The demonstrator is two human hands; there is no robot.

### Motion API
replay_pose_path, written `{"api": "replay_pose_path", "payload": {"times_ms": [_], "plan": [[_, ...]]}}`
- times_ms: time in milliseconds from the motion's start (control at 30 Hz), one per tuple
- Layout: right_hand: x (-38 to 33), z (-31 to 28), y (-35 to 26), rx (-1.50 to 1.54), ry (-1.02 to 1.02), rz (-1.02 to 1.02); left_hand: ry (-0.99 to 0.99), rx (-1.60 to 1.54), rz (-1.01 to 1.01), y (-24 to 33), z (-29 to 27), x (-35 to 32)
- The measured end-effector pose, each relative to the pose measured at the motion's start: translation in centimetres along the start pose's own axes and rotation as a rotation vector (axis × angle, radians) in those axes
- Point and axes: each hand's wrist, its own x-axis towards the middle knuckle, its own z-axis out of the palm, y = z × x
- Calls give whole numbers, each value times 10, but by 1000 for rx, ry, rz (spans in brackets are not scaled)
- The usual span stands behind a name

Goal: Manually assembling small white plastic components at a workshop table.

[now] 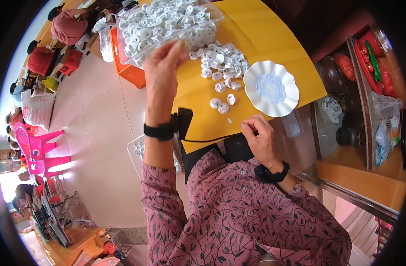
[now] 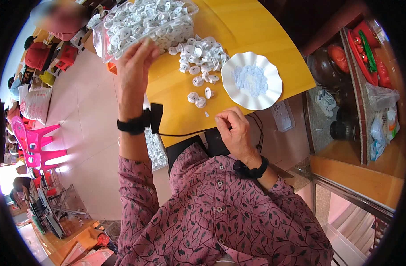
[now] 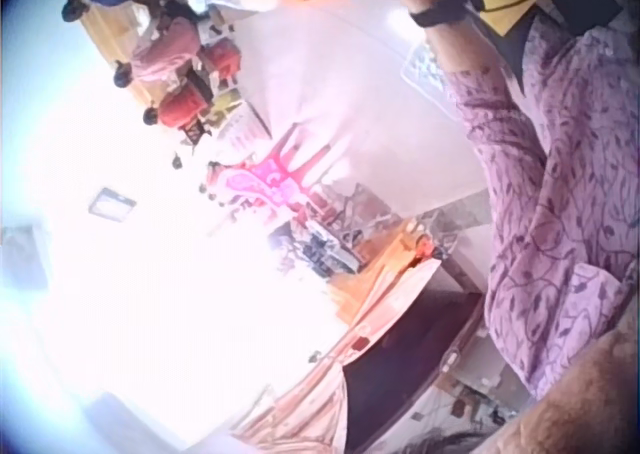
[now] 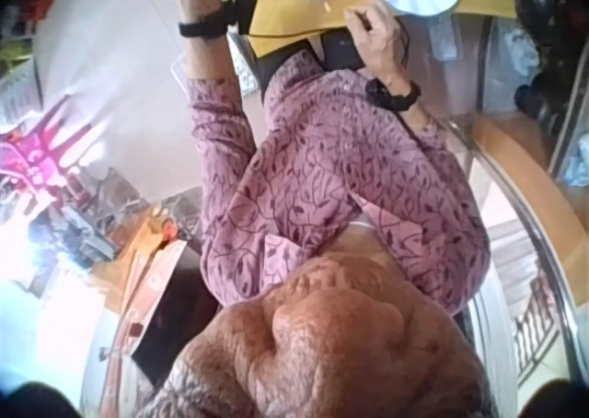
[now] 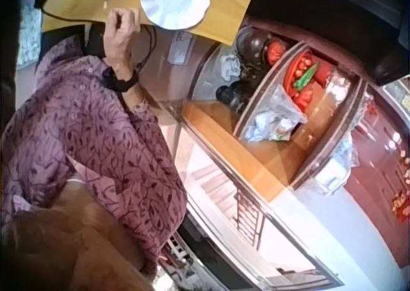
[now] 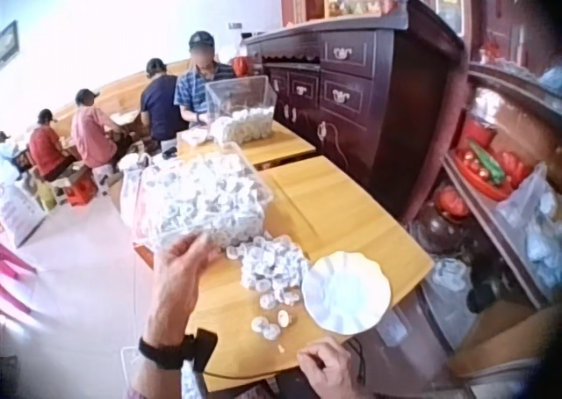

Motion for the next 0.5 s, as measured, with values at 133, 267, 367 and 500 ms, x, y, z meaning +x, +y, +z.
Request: {"api": "replay_pose_path", "payload": {"times_ms": [133,267,367,500], "plan": [[-3,2,8,-105,-4,-24,-50,299,-234,-20,-18,-59],[1,5,10,-348,-48,-280,-58,503,-343,-31,-26,-103],[0,4,4,-476,-200,-312,-30,556,-338,-48,-30,-123],[-3,5,3,-604,-310,-338,-78,762,-142,-65,-16,-137]]}}
